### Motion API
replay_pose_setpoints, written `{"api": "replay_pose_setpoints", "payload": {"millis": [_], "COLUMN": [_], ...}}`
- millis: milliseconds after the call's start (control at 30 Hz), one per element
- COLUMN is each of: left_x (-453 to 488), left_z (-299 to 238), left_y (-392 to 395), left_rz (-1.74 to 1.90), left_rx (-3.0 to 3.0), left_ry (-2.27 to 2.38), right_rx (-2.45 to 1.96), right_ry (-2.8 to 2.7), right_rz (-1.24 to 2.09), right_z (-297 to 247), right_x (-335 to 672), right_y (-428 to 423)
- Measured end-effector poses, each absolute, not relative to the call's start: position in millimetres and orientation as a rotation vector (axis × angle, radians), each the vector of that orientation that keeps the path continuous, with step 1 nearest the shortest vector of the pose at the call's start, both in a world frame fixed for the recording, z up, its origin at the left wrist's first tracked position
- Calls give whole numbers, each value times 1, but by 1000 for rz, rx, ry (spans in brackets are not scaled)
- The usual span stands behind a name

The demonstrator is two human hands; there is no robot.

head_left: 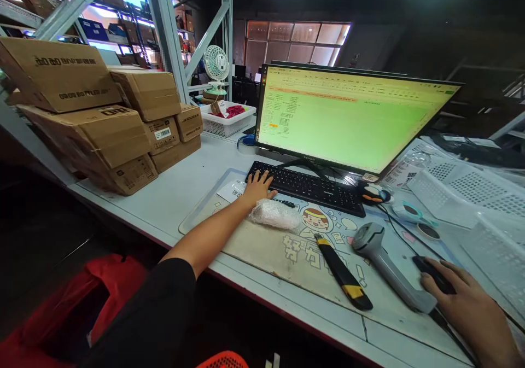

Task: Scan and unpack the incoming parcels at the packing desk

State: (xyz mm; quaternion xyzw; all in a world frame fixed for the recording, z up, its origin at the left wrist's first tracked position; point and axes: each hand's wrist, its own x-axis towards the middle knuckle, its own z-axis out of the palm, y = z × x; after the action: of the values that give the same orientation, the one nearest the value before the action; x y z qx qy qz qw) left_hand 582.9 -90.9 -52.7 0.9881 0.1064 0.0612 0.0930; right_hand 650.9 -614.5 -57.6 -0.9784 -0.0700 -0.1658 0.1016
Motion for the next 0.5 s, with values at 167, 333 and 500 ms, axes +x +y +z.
{"api": "replay_pose_setpoints", "payload": {"millis": [167, 333, 500], "left_x": [583, 583, 583], "left_z": [-52, -52, -53], "left_y": [-91, -92, -92], "left_rz": [189, 203, 201], "left_rx": [2936, 2937, 2933], "left_ry": [313, 317, 320], "right_rx": [-2872, -2871, -2880], "right_ry": [-233, -293, -269], "right_rz": [-488, -484, -492], "right_z": [-58, -58, -60], "right_x": [651, 651, 652], "right_y": [-617, -619, -618]}}
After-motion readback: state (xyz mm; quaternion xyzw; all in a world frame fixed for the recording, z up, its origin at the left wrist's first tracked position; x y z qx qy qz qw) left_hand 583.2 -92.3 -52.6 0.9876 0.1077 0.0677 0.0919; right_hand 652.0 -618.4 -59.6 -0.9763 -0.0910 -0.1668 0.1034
